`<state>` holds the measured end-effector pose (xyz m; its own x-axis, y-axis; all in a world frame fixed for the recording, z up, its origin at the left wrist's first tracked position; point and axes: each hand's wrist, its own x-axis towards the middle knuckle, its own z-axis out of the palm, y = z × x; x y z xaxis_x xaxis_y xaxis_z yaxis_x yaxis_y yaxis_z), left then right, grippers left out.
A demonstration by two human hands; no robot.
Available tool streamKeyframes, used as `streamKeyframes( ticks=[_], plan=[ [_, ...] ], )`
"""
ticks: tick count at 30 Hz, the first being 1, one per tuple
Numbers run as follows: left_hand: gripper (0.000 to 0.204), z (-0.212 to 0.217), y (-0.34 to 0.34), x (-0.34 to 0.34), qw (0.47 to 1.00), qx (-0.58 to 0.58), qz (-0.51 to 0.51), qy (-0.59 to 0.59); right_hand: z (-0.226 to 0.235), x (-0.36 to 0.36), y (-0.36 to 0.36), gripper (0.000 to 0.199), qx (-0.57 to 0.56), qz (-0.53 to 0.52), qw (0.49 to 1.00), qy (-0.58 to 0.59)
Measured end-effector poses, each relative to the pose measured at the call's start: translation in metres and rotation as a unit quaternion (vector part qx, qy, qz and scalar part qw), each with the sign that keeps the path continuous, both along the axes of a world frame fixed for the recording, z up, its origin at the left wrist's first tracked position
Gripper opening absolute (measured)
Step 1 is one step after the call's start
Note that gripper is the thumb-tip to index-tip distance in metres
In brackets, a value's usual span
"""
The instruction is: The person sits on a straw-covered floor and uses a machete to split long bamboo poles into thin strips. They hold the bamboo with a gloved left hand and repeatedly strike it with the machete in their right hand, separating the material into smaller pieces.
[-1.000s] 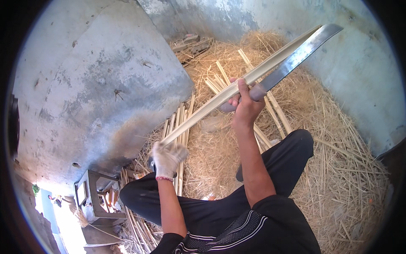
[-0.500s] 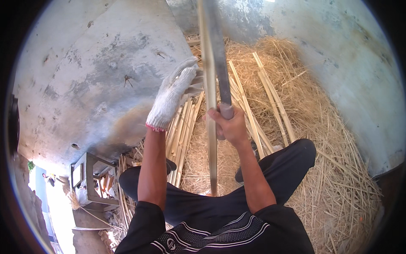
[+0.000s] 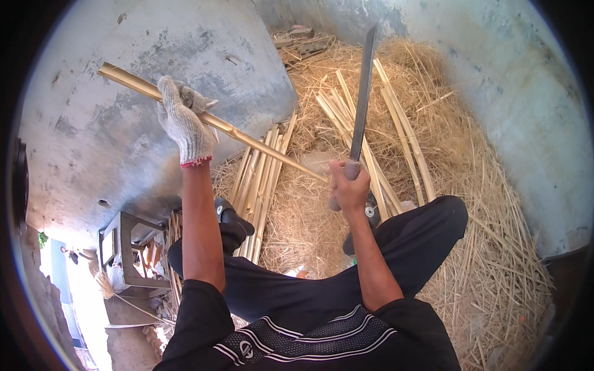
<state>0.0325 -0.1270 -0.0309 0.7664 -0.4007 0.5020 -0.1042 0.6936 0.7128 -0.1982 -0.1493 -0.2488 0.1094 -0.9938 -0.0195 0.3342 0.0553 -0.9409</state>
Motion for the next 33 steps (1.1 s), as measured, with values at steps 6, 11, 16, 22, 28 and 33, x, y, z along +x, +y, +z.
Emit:
streamKeyframes(
  ticks=[6,11,16,22,28,33],
  plan=[
    [0.035,-0.051,-0.036,0.019,0.989,0.112,0.071,-0.063,-0.064,-0.013,0.012,0.027,0.087,0.004,0.99,0.106],
    [0.043,-0.042,-0.04,0.013,0.996,0.053,0.063,-0.038,-0.097,-0.026,0.011,0.035,0.042,0.033,0.97,0.238],
    [0.044,-0.047,-0.04,0.017,0.989,0.118,0.052,-0.065,-0.093,-0.019,0.014,0.044,0.01,0.11,0.935,0.337],
    [0.044,-0.047,-0.035,0.002,0.995,0.078,0.044,0.037,-0.136,-0.008,0.036,0.047,-0.019,0.228,0.861,0.454],
    [0.046,-0.049,-0.02,0.02,0.999,0.04,0.03,0.012,-0.097,0.01,0.034,0.05,-0.007,0.245,0.873,0.422],
    [0.045,-0.063,-0.032,0.02,0.997,0.059,0.049,0.018,-0.093,0.036,0.022,0.051,-0.033,0.215,0.89,0.401]
  ],
)
